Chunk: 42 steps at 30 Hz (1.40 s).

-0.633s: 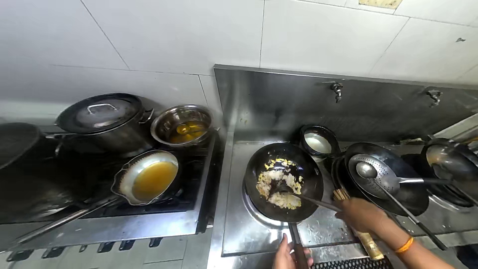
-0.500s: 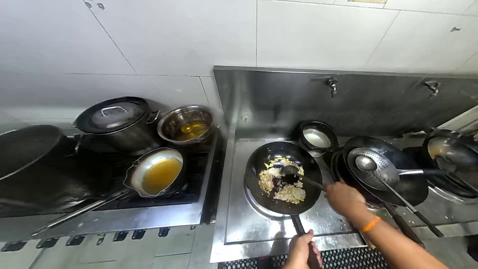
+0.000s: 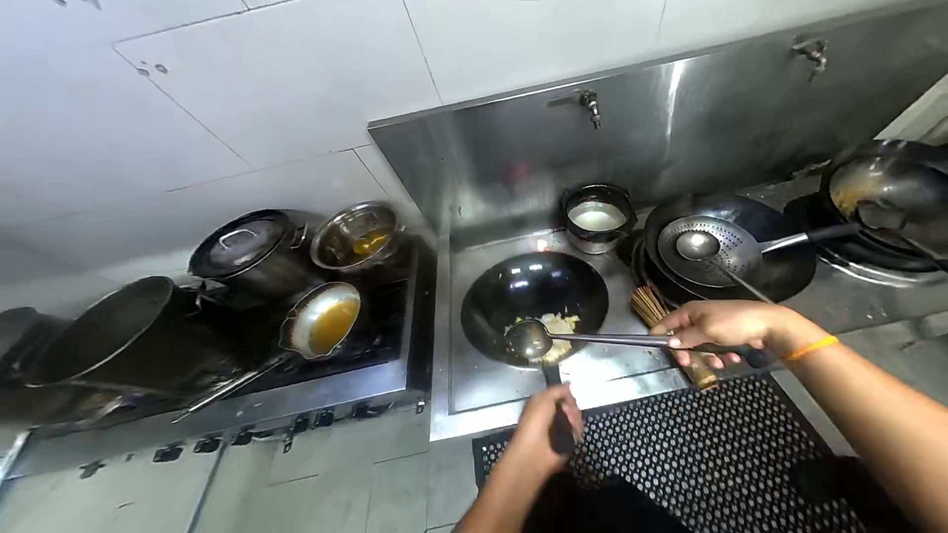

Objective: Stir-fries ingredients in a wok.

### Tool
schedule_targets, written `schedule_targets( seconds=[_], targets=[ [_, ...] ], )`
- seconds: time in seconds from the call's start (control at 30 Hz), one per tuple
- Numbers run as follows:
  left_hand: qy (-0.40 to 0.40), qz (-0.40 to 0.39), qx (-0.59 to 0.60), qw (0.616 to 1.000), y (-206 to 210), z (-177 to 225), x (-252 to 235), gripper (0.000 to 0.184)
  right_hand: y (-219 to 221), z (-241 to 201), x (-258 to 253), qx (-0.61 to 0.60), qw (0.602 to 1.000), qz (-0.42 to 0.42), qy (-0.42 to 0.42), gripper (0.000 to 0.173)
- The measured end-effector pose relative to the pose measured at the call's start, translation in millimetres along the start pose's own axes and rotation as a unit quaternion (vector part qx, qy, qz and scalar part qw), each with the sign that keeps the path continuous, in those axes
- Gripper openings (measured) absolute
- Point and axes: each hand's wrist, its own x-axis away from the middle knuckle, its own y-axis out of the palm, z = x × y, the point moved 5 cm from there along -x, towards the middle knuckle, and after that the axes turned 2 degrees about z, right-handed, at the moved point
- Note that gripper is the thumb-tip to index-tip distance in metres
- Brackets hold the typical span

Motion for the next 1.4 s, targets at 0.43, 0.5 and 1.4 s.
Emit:
schedule_targets(
  seconds=[0.43,0.5,1.4],
  targets=[
    [-0.013,0.003,0.013,1.000,13,6,11,0.017,7,-6,-29,0.145,0.983,0.040,0.101,0.041],
    [0.006,-0.009,0.033,0.999,3,17,-33,0.013,4,-4,-54,0.206,0.968,0.102,0.097,0.039],
    [0.027,0.014,-0.049,0.998,-47,41,-74,0.026,86,9,-205,-0.074,0.948,0.299,0.073,0.044]
  ],
)
